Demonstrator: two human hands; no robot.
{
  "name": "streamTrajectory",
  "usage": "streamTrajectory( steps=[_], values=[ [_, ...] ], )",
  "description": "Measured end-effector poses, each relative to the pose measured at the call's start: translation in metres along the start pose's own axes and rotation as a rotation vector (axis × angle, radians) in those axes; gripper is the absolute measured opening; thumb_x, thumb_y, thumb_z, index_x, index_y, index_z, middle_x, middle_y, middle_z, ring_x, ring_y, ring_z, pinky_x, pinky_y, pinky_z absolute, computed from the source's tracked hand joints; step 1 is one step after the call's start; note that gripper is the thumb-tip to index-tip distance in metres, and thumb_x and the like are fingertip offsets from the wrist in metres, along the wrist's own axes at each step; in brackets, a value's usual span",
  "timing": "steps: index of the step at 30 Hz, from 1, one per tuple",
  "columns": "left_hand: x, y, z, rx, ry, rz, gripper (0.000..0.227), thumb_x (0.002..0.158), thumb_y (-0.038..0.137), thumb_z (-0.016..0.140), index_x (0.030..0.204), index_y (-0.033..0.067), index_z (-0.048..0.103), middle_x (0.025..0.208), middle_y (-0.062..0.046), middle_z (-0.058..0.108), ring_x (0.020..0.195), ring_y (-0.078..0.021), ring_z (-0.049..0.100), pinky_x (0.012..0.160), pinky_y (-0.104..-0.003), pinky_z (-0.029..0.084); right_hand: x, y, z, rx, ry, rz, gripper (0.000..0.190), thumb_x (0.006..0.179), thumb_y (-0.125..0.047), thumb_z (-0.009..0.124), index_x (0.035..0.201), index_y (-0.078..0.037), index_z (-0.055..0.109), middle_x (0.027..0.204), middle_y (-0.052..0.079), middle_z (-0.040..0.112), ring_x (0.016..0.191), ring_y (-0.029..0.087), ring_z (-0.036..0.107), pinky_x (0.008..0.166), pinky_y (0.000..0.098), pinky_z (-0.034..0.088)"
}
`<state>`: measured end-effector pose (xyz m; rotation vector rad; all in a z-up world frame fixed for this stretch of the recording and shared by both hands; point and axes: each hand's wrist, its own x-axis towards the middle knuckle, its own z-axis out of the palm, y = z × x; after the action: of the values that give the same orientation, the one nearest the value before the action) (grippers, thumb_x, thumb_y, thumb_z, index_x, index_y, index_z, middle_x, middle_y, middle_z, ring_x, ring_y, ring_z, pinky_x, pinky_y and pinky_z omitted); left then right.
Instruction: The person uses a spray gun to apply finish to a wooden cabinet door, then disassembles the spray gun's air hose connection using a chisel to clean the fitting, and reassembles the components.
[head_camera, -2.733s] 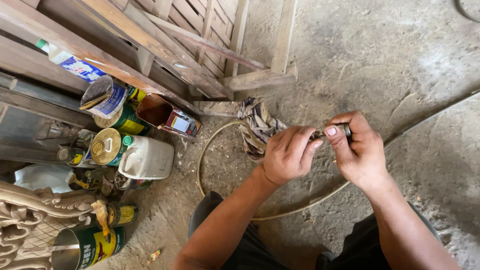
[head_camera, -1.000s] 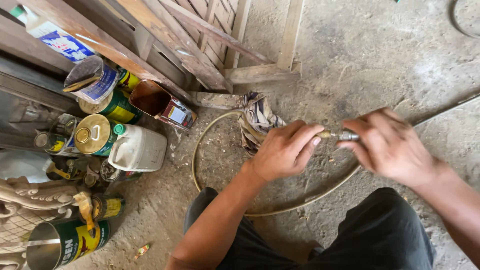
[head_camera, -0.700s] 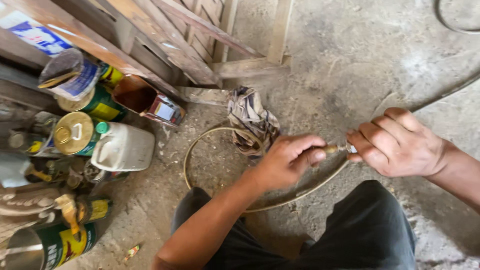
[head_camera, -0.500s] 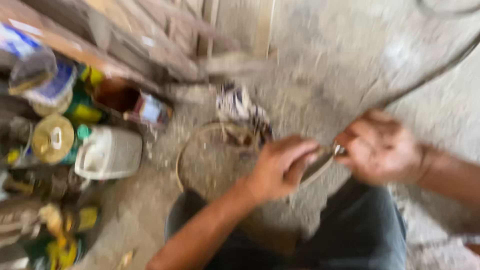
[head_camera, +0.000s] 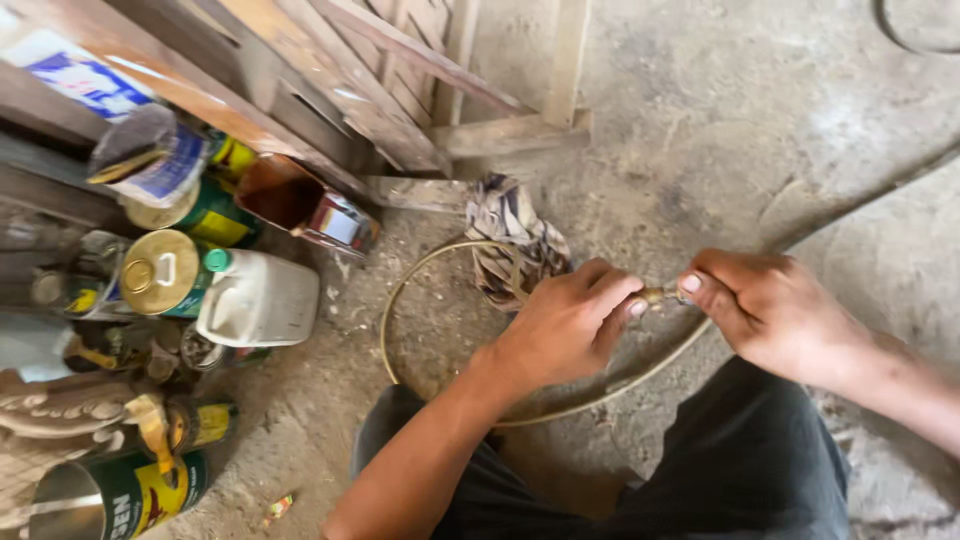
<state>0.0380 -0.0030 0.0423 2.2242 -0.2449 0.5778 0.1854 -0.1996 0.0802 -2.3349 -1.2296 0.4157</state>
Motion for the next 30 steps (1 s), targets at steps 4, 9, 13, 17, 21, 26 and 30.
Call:
streamTrajectory(
  steps=[4, 9, 13, 17, 21, 26, 30],
  values=[
    [0.000, -0.003, 0.006, -0.079, -0.033, 0.001, 0.015, 0.100, 0.010, 0.062, 0.113, 0.0042, 0.057, 0.105, -0.016, 0.065, 0.087, -0.0367, 0.067, 0.072, -0.047, 0.054, -0.004, 0.000, -0.004, -0.068, 0.091, -0.131, 0.022, 0.100, -0.026, 0.060, 0.095, -0.006, 0.066, 0.062, 0.012, 0.061, 0.044, 0.023, 0.057, 0.043, 0.0422, 0.047],
    [0.000, -0.009, 0.017, -0.180, 0.003, -0.093, 0.014, 0.106, 0.017, 0.061, 0.105, 0.0024, 0.060, 0.085, -0.012, 0.060, 0.070, -0.0291, 0.060, 0.063, -0.042, 0.047, 0.003, 0.006, -0.018, -0.459, 0.278, -0.541, 0.038, 0.098, -0.031, 0.061, 0.124, -0.003, 0.055, 0.088, 0.010, 0.060, 0.068, 0.023, 0.060, 0.061, 0.0373, 0.051],
    [0.001, -0.013, 0.019, -0.767, -0.178, -0.320, 0.021, 0.107, 0.024, 0.061, 0.103, 0.0037, 0.065, 0.076, -0.006, 0.057, 0.062, -0.0166, 0.051, 0.057, -0.034, 0.042, 0.010, 0.016, -0.045, -0.840, 0.542, -1.088, 0.028, 0.098, -0.023, 0.071, 0.115, -0.003, 0.064, 0.100, 0.010, 0.065, 0.080, 0.018, 0.062, 0.065, 0.0327, 0.049],
    [0.000, -0.009, 0.016, -1.267, -0.334, -0.427, 0.022, 0.112, 0.022, 0.061, 0.107, 0.0011, 0.069, 0.073, -0.002, 0.057, 0.065, -0.0101, 0.044, 0.059, -0.031, 0.035, 0.019, 0.008, -0.068, -0.927, 0.485, -1.334, 0.025, 0.102, -0.029, 0.063, 0.109, -0.004, 0.062, 0.087, 0.007, 0.061, 0.074, 0.018, 0.062, 0.068, 0.0326, 0.052],
    [0.001, 0.005, 0.010, -0.655, -0.126, -0.099, 0.020, 0.110, 0.021, 0.059, 0.105, 0.0028, 0.065, 0.086, -0.006, 0.062, 0.075, -0.0180, 0.058, 0.071, -0.035, 0.048, 0.020, -0.006, -0.078, -0.908, 0.282, -1.314, 0.036, 0.099, -0.040, 0.058, 0.091, -0.005, 0.060, 0.064, 0.005, 0.056, 0.052, 0.018, 0.059, 0.050, 0.0321, 0.049],
    [0.002, 0.023, -0.010, -0.420, -0.034, 0.029, 0.008, 0.104, 0.009, 0.062, 0.108, 0.0034, 0.060, 0.092, -0.012, 0.058, 0.080, -0.0301, 0.061, 0.073, -0.042, 0.049, 0.018, -0.016, -0.065, -0.553, 0.191, -1.180, 0.038, 0.093, -0.036, 0.067, 0.084, 0.000, 0.058, 0.064, 0.011, 0.060, 0.046, 0.021, 0.057, 0.040, 0.0380, 0.049],
    [-0.002, 0.030, -0.016, -0.293, -0.004, 0.079, 0.015, 0.095, 0.002, 0.065, 0.109, 0.0031, 0.059, 0.094, -0.013, 0.058, 0.077, -0.0344, 0.061, 0.070, -0.044, 0.048, -0.005, -0.023, -0.045, -0.325, 0.206, -0.925, 0.036, 0.096, -0.031, 0.066, 0.094, 0.004, 0.057, 0.076, 0.018, 0.061, 0.058, 0.028, 0.060, 0.050, 0.0417, 0.051]
  ],
)
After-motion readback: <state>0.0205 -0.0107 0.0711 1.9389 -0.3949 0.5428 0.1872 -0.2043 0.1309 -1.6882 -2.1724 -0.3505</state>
